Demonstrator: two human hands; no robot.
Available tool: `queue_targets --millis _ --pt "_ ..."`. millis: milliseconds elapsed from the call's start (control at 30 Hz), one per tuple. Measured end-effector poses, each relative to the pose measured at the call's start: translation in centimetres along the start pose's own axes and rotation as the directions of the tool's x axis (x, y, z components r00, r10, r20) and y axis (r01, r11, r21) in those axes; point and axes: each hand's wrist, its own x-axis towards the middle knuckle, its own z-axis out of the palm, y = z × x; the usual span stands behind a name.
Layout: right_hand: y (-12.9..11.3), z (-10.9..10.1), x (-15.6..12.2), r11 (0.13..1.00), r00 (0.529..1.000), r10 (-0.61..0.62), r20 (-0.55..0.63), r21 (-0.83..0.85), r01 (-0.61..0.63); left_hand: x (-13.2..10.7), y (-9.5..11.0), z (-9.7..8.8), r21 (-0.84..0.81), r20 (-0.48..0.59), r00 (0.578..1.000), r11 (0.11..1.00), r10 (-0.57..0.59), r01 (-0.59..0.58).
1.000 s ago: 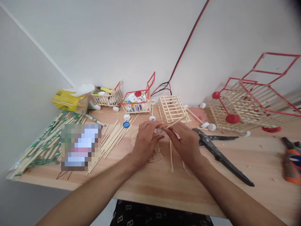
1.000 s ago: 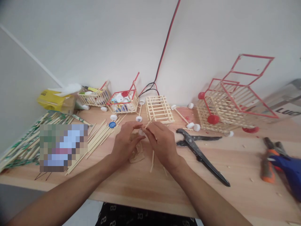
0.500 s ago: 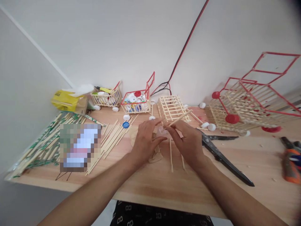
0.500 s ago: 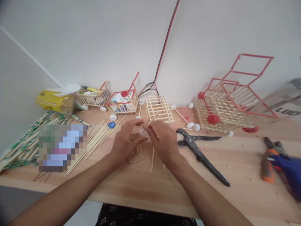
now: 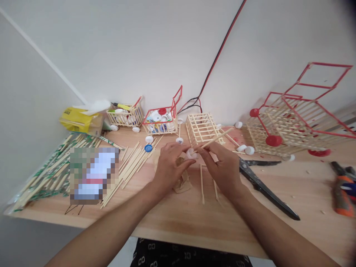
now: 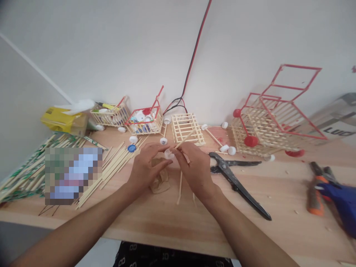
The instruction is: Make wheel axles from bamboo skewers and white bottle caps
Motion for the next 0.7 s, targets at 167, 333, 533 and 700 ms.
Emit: queue_targets --millis 167,333,533,700 --pt "0.14 0.15 -0.14 1.000 1.000 0.013 0.018 0.027 -0.013 0.02 0.00 -0.02 -0.114 0.001 0.998 0.991 -0.069 0.068" --pt "0.24 0.17 -0.20 0.998 1.000 0.016 0.024 0.066 -0.018 0.16 -0.03 0.01 -0.237 -0.015 0.992 0.964 -0.124 0.117" --pt "0.00 0.14 -0.20 0.997 1.000 0.018 0.016 0.077 -0.020 0.26 -0.04 0.08 -0.331 -0.023 0.980 0.926 -0.199 0.181" --pt "-0.10 0.08 -0.16 0.996 1.000 0.011 0.010 0.086 -0.011 0.28 0.04 0.12 -0.406 0.005 0.969 0.885 -0.248 0.228"
